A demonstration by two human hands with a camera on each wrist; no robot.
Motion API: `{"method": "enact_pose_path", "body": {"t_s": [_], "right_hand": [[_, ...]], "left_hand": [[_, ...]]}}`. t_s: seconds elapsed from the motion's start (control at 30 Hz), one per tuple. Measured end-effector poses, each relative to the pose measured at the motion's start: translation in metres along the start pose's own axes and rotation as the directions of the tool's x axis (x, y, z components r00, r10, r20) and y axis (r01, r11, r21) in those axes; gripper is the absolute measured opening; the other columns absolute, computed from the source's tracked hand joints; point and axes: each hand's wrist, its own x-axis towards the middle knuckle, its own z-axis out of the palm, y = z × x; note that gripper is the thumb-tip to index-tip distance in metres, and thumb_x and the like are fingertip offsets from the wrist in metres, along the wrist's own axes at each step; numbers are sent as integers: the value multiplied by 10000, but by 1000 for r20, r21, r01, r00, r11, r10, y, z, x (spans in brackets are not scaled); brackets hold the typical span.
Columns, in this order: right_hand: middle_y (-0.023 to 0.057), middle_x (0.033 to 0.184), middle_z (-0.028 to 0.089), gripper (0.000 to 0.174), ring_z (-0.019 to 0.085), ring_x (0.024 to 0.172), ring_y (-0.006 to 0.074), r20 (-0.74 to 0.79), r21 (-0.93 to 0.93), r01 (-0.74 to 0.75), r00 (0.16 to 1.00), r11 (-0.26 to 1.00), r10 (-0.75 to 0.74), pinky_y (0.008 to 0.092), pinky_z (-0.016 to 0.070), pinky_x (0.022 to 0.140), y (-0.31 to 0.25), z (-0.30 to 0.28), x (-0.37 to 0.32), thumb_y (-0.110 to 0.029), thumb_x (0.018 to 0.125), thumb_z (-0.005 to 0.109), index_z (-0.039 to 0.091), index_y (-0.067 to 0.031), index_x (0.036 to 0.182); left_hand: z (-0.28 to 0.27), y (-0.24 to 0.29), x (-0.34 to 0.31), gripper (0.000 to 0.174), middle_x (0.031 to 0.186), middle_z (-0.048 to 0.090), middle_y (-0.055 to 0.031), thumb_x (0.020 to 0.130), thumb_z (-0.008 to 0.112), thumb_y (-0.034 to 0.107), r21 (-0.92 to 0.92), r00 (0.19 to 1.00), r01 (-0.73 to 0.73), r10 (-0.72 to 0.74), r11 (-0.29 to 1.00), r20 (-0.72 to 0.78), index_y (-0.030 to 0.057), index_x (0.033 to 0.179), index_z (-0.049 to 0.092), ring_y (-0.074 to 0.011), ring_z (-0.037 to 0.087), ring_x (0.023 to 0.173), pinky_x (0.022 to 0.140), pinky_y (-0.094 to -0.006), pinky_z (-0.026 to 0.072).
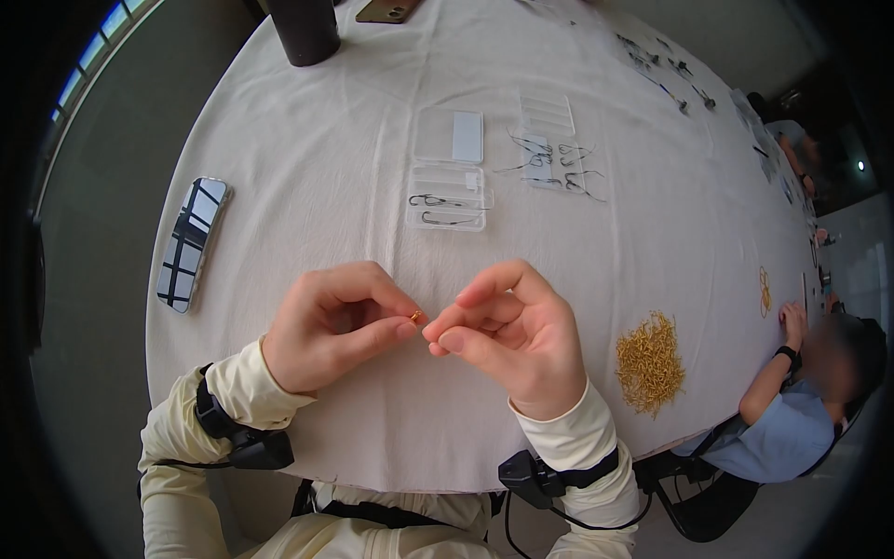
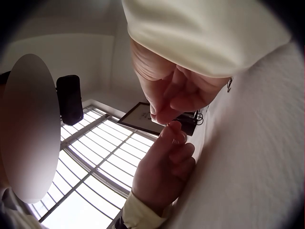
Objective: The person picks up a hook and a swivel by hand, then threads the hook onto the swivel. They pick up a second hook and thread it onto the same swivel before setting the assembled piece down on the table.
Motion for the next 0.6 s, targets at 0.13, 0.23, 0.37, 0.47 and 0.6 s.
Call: {"method": "enact_pose_path", "body": {"t_s": [0.13,0.23,0.37,0.47,0.6], "right_hand": [[169,934,722,286,708,879,184,-17,-98,-30,999,995,29,296,573,813,-3,3,-1,97,884,645,479,-10,1091],[164,930,727,290,712,886,186,-18,-132,-10,1000,991,7,283,560,808,-2,7,-1,94,893,639,472,-7,1107],[159,1003,718,323,663,854,130,-38,-142,9,999,990,-15,249,515,774,0,10,-2,79,871,666,486,-4,1126],[102,1042,675,292,548,811,80,-84,-188,262,956,947,-281,227,445,741,6,6,4,34,850,696,545,-4,1098],[39,1009,609,187,455,787,75,-135,-297,145,972,944,-192,226,392,724,6,0,2,-2,836,707,631,-11,1007]], "left_hand": [[1,2,0,34,871,657,-7,888,714,38,113,993,-111,105,987,61,16,914,713,-39,525,688,595,-205,397],[4,3,0,23,857,644,-2,881,715,39,152,991,-122,112,981,75,24,898,717,-38,504,662,572,-210,381],[4,7,0,24,855,636,7,892,698,42,207,989,-128,110,970,94,20,900,694,-27,508,684,589,-202,392],[5,-1,-1,50,869,643,15,911,688,52,12,996,-39,38,999,78,11,925,663,-16,520,723,625,-188,410],[5,-1,0,70,879,644,22,923,682,59,-19,998,-35,36,999,53,8,948,641,-9,528,755,656,-177,421]]}}
